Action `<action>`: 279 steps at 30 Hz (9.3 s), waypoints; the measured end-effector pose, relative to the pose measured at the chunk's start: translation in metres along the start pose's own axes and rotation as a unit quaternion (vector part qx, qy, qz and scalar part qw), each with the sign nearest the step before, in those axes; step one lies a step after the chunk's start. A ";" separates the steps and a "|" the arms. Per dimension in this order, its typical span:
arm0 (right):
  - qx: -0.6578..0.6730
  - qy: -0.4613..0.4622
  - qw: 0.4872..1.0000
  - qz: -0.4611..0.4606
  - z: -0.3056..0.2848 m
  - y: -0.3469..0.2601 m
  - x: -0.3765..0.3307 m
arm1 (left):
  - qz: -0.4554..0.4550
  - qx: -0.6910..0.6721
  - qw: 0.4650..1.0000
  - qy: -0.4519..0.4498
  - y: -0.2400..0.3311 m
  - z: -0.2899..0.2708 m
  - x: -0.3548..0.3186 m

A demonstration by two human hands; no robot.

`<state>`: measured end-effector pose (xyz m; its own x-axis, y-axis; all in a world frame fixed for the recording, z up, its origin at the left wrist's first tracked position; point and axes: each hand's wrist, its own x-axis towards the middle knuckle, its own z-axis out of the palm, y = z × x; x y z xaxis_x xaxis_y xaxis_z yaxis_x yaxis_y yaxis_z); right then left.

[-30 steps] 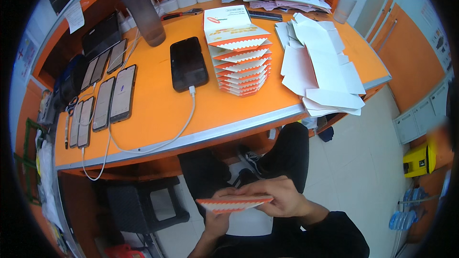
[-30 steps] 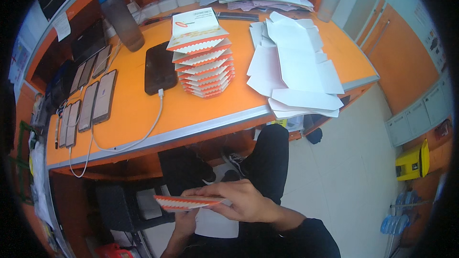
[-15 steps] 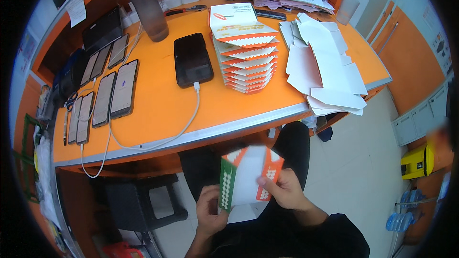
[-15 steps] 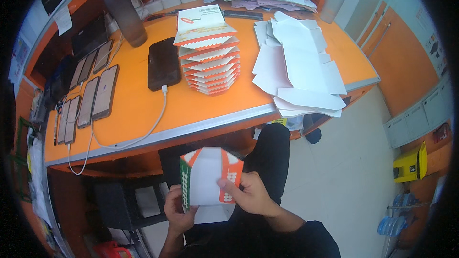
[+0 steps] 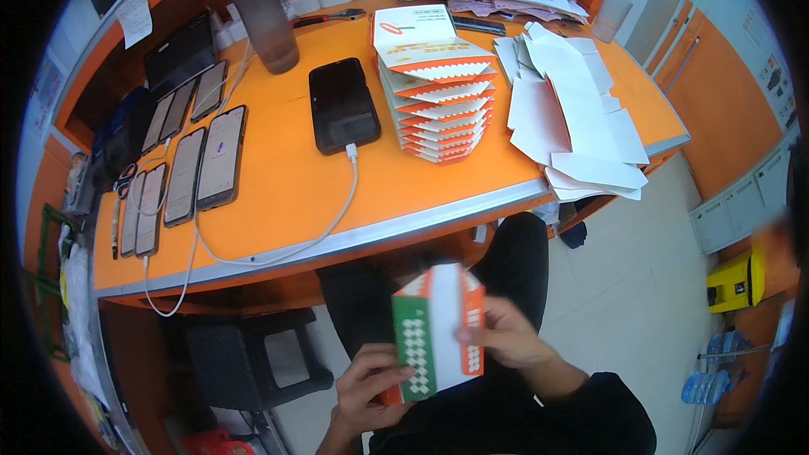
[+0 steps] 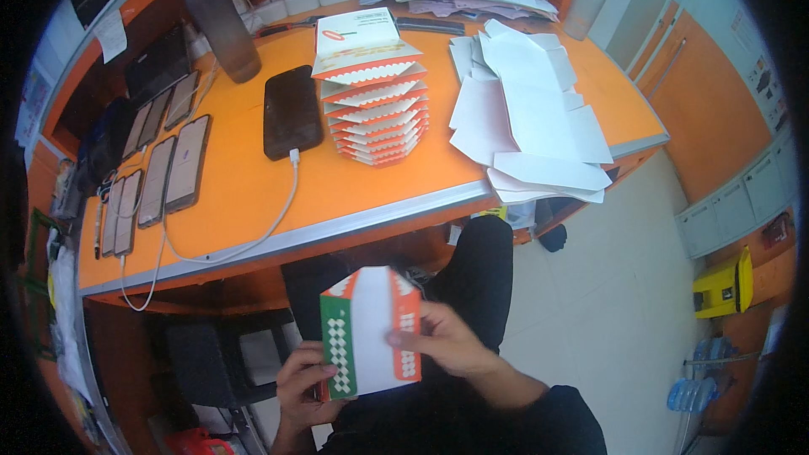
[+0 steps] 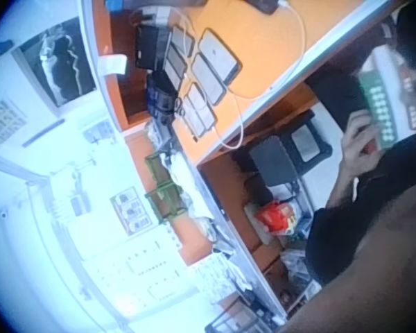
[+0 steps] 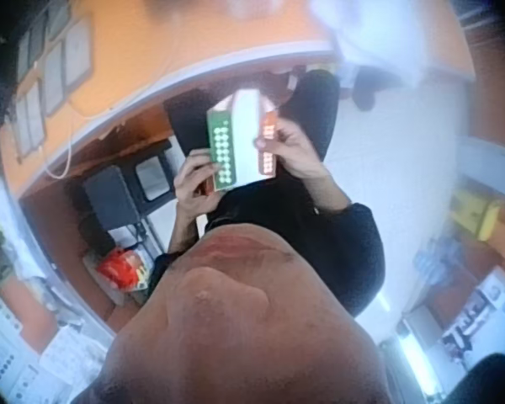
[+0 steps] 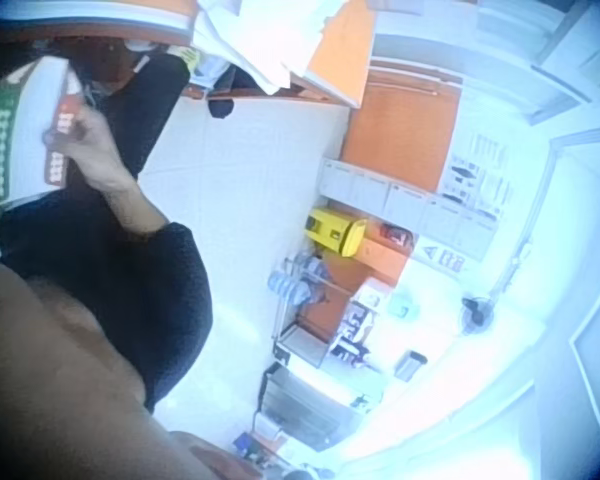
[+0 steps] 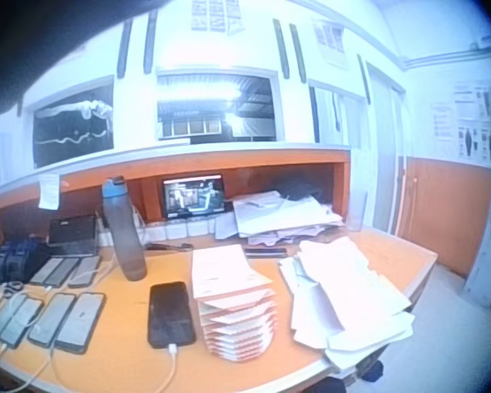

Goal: The person folds and assembles small printed paper boxes by hand. They repeatedly pick up flat sheets, fold along creases, and tuck flaps to form finished boxes, stacking completed units on the desk.

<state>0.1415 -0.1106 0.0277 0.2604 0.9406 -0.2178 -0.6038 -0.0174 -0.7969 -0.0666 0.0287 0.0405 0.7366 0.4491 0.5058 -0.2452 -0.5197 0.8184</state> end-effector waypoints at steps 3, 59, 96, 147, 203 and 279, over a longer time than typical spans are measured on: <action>-0.102 0.033 0.984 -0.139 0.012 -0.058 -0.013 | 0.064 0.055 0.996 -0.024 0.011 -0.015 0.027; -0.697 0.063 0.615 -0.364 0.005 -0.317 0.201 | 0.246 -0.769 0.589 -0.036 0.099 0.056 0.138; -0.853 0.183 0.447 -0.199 0.050 -0.262 0.290 | 0.265 -0.728 0.631 -0.039 0.069 0.010 0.137; -0.802 0.271 0.457 -0.273 0.027 -0.182 0.268 | 0.307 -0.793 0.522 -0.071 0.093 0.064 0.167; -0.776 0.267 0.492 -0.292 0.020 -0.179 0.267 | -0.114 -0.778 0.616 -0.039 0.025 0.026 0.158; 0.088 -0.427 0.798 -0.415 0.065 -0.103 0.052 | -0.414 0.304 0.848 0.133 -0.227 0.014 -0.054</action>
<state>0.1683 -0.0381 0.1349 0.0620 0.4923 0.8682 -0.6060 0.7098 -0.3591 -0.0420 0.1117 -0.1763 0.3100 0.9486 -0.0638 0.7156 -0.1887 0.6725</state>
